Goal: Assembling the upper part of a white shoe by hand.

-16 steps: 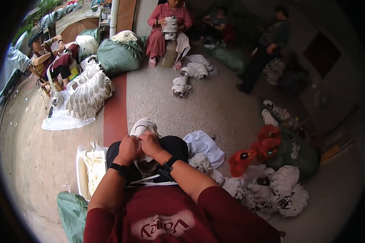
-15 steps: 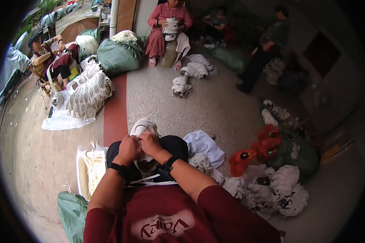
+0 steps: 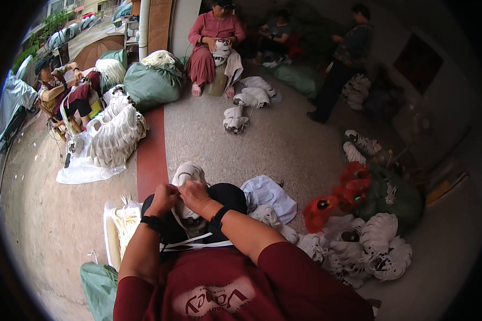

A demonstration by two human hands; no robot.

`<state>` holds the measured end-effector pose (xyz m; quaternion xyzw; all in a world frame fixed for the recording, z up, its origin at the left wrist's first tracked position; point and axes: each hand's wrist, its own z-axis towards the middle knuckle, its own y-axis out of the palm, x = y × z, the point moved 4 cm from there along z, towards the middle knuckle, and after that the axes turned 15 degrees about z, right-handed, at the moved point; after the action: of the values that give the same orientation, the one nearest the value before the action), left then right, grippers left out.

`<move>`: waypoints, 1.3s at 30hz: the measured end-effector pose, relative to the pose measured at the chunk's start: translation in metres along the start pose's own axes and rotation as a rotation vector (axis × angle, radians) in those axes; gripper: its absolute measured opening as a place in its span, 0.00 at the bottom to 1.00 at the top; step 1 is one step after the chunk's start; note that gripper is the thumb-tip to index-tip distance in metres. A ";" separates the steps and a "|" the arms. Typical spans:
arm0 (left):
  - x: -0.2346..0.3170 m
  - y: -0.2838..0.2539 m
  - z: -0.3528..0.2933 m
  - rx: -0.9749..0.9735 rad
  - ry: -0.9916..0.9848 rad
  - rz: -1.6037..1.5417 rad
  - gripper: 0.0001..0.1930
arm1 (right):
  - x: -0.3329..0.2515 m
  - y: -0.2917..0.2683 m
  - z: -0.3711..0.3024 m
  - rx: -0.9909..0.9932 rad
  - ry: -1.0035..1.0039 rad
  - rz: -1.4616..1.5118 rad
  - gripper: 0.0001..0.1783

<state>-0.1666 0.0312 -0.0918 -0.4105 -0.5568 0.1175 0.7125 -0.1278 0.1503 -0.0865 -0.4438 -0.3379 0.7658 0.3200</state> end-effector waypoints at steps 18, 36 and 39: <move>0.009 0.003 -0.020 0.260 -0.133 0.104 0.01 | -0.034 -0.210 0.020 0.371 -0.148 1.947 0.03; 0.088 0.016 -0.063 -0.022 0.520 0.730 0.04 | -0.021 -0.171 -0.048 0.466 0.295 1.891 0.05; 0.124 -0.004 -0.103 -0.353 0.600 0.418 0.02 | -0.006 -0.141 -0.057 0.368 0.368 1.946 0.05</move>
<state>-0.0320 0.0592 -0.0068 -0.6470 -0.2403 0.0370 0.7227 -0.0473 0.2386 0.0078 -0.5819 0.3496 0.6541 -0.3337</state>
